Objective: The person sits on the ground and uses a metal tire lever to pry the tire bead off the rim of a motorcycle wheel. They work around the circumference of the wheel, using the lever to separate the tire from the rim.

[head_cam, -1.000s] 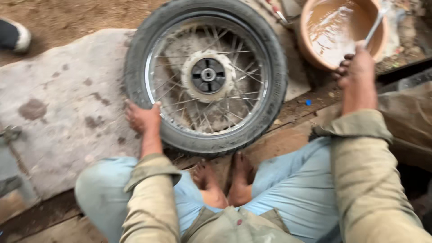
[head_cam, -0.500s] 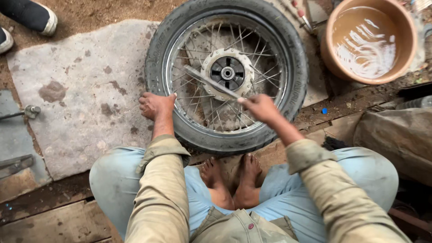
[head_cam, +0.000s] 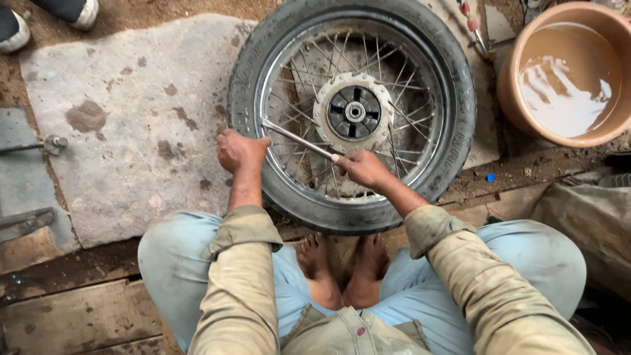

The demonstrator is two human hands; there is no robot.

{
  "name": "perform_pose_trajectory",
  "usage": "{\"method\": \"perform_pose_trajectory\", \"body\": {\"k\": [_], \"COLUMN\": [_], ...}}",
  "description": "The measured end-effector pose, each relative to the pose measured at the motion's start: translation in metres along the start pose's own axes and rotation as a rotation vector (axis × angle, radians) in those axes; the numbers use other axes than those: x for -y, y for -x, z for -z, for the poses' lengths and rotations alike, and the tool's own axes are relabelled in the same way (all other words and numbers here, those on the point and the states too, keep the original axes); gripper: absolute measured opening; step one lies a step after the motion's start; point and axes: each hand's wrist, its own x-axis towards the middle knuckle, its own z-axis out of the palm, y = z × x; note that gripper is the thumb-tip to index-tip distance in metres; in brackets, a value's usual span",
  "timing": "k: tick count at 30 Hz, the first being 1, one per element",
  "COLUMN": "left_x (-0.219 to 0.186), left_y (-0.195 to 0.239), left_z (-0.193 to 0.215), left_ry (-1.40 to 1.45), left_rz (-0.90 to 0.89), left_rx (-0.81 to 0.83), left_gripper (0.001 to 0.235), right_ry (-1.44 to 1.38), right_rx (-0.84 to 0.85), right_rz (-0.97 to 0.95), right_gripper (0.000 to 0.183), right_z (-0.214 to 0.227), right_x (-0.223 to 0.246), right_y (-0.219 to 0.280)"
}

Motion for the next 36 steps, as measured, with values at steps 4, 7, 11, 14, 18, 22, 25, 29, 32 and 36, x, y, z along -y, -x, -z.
{"method": "perform_pose_trajectory", "body": {"k": [4, 7, 11, 14, 18, 22, 25, 29, 32, 36], "left_x": [0.002, 0.003, 0.0, 0.016, 0.03, 0.057, 0.083, 0.108, 0.103, 0.11], "left_y": [-0.005, -0.005, 0.001, 0.005, -0.015, -0.051, -0.074, -0.095, -0.107, -0.088], "left_z": [-0.002, -0.003, 0.007, 0.004, -0.04, -0.108, -0.134, -0.146, -0.144, -0.135], "left_ry": [0.086, 0.123, 0.184, 0.158, 0.203, 0.437, 0.727, 0.847, 0.873, 0.833], "left_rz": [0.053, 0.042, 0.032, -0.012, -0.031, -0.073, 0.067, 0.195, 0.228, 0.298], "left_rx": [0.056, 0.007, -0.019, -0.051, -0.215, -0.521, -0.513, -0.425, -0.408, -0.392], "left_gripper": [0.093, 0.094, 0.085, 0.088, 0.095, 0.065, 0.061, 0.059, 0.057, 0.056], "right_ry": [-0.066, -0.097, -0.07, 0.384, 0.487, 0.303, 0.24, 0.247, 0.212, 0.206], "right_rx": [0.06, 0.052, -0.042, -0.097, -0.098, -0.003, -0.04, -0.013, -0.025, -0.126], "right_rz": [0.006, 0.18, 0.589, 0.697, 1.064, 1.244, 1.269, 1.205, 1.183, 1.28], "right_gripper": [0.039, 0.035, 0.038, 0.01, 0.011, 0.012, 0.018, 0.008, 0.022, 0.036], "right_z": [0.028, 0.055, 0.018, -0.056, -0.117, -0.144, -0.148, -0.147, -0.138, -0.133], "right_x": [0.049, 0.103, 0.195, 0.245, 0.263, 0.28, 0.305, 0.33, 0.345, 0.363], "right_y": [0.013, 0.041, 0.066, 0.066, 0.055, 0.033, 0.006, -0.028, -0.051, -0.095]}}
